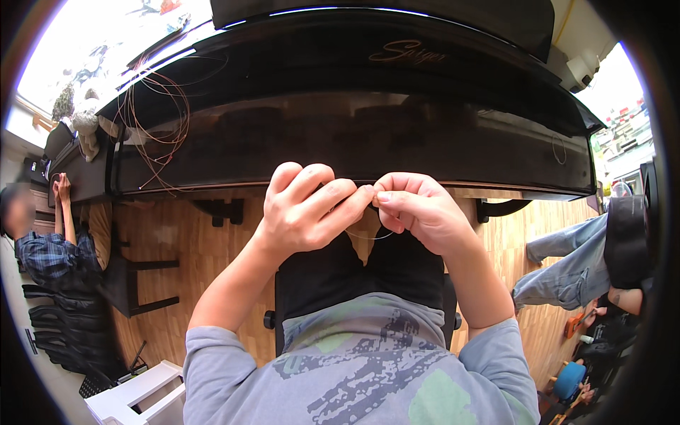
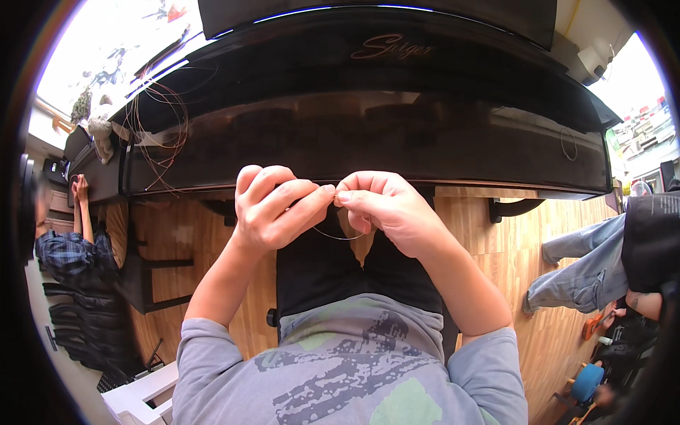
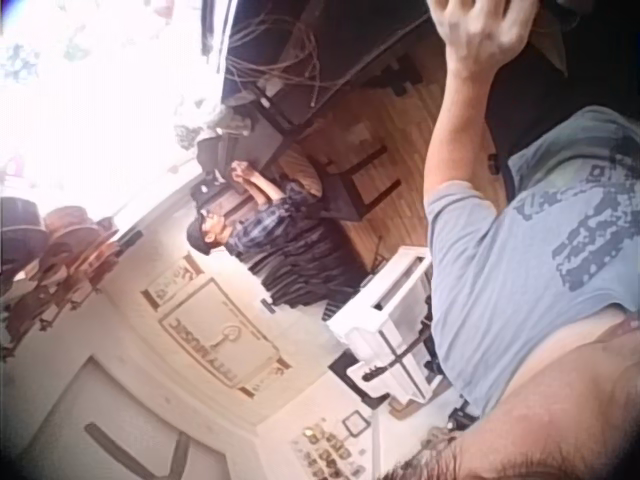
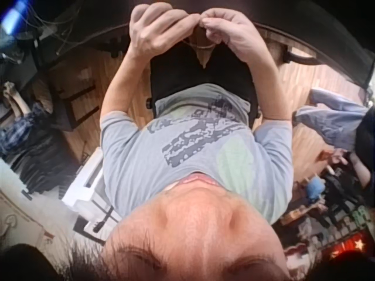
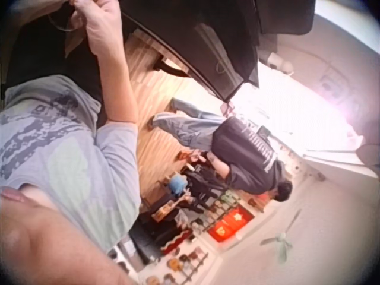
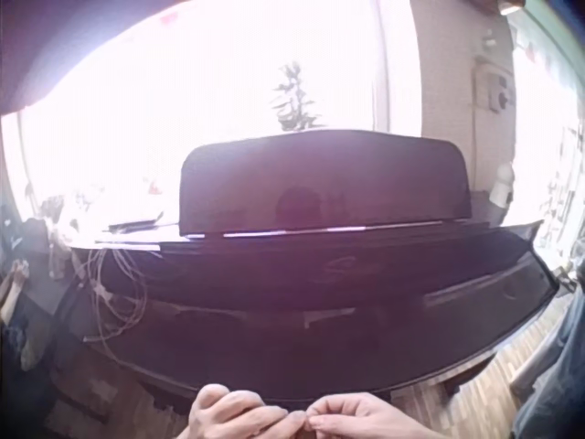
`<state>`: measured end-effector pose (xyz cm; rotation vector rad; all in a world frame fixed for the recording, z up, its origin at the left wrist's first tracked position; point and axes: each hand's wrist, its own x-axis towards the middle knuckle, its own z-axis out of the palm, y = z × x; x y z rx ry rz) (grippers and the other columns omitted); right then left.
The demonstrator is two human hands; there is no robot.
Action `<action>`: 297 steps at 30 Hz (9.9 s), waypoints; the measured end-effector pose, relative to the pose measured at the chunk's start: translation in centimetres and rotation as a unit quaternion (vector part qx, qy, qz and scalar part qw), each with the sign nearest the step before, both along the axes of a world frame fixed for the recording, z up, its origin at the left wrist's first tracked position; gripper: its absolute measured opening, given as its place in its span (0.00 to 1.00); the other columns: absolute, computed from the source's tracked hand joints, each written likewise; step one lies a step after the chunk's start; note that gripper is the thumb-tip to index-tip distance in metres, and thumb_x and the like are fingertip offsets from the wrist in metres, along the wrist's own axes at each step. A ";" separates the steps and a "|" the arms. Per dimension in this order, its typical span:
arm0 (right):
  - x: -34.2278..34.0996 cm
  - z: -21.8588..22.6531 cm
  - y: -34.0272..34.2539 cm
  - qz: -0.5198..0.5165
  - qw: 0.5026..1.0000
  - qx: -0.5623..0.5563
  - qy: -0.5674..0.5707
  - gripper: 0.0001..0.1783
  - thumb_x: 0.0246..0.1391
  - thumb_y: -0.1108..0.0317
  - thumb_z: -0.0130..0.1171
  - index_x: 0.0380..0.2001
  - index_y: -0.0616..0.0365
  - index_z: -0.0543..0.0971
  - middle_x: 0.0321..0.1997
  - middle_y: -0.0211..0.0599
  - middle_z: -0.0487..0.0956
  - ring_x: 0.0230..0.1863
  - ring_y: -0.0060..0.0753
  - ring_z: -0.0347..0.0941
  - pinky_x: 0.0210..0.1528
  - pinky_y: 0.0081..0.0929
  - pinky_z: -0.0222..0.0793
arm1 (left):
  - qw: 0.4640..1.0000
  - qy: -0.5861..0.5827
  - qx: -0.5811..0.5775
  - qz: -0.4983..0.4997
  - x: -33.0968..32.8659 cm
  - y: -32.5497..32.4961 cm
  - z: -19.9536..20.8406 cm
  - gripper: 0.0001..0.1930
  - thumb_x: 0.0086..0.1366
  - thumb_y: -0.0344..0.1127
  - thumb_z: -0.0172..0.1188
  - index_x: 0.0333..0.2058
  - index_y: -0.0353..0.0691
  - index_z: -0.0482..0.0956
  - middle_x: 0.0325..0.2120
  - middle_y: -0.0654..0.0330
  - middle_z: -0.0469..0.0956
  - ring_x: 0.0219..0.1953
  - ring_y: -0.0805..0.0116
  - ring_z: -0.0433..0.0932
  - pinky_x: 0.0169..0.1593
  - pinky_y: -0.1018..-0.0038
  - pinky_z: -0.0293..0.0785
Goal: The person repeatedly bends and twists a thin metal wire by hand, forming loops and small hooks. They place a finished loop on the piano surface and continue shaping additional wire pieces.
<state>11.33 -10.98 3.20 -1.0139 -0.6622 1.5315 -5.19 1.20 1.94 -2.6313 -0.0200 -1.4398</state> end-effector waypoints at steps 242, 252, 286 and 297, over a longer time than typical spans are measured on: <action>28.8 -1.1 -10.7 -0.503 0.806 -0.148 -0.275 0.20 0.58 0.61 0.54 0.45 0.69 0.75 0.34 0.40 0.78 0.19 0.21 0.71 0.18 0.18 0.66 | 0.914 0.058 -0.393 -0.081 11.4 7.7 -1.1 0.04 0.55 0.21 0.60 0.30 0.35 0.76 0.19 0.65 0.71 0.19 0.79 0.65 0.24 0.81 0.58; 23.6 -2.0 -9.7 -0.555 0.493 -0.139 -0.656 0.28 0.52 0.64 0.61 0.54 0.66 0.68 0.46 0.50 0.74 0.43 0.42 0.76 0.42 0.31 0.73 | 0.915 0.058 -0.389 -0.087 11.5 7.4 -1.0 0.03 0.55 0.21 0.60 0.29 0.34 0.76 0.18 0.64 0.71 0.18 0.78 0.65 0.24 0.81 0.58; 30.2 -4.5 -12.7 -0.509 0.341 -0.208 -0.762 0.12 0.53 0.62 0.57 0.37 0.56 0.81 0.41 0.35 0.81 0.48 0.38 0.74 0.52 0.38 0.61 | 0.915 0.093 -0.386 -0.070 11.5 7.5 -1.4 0.02 0.58 0.21 0.58 0.28 0.33 0.74 0.20 0.65 0.71 0.21 0.80 0.65 0.27 0.82 0.60; 29.7 -5.0 -11.8 -0.508 0.393 -0.240 -0.727 0.46 0.45 0.37 0.61 0.56 0.65 0.68 0.59 0.54 0.70 0.63 0.48 0.63 0.65 0.44 0.53 | 0.913 0.277 -0.199 -0.224 25.2 -6.5 3.1 0.21 0.55 0.37 0.63 0.48 0.39 0.75 0.49 0.50 0.73 0.53 0.50 0.71 0.55 0.61 0.67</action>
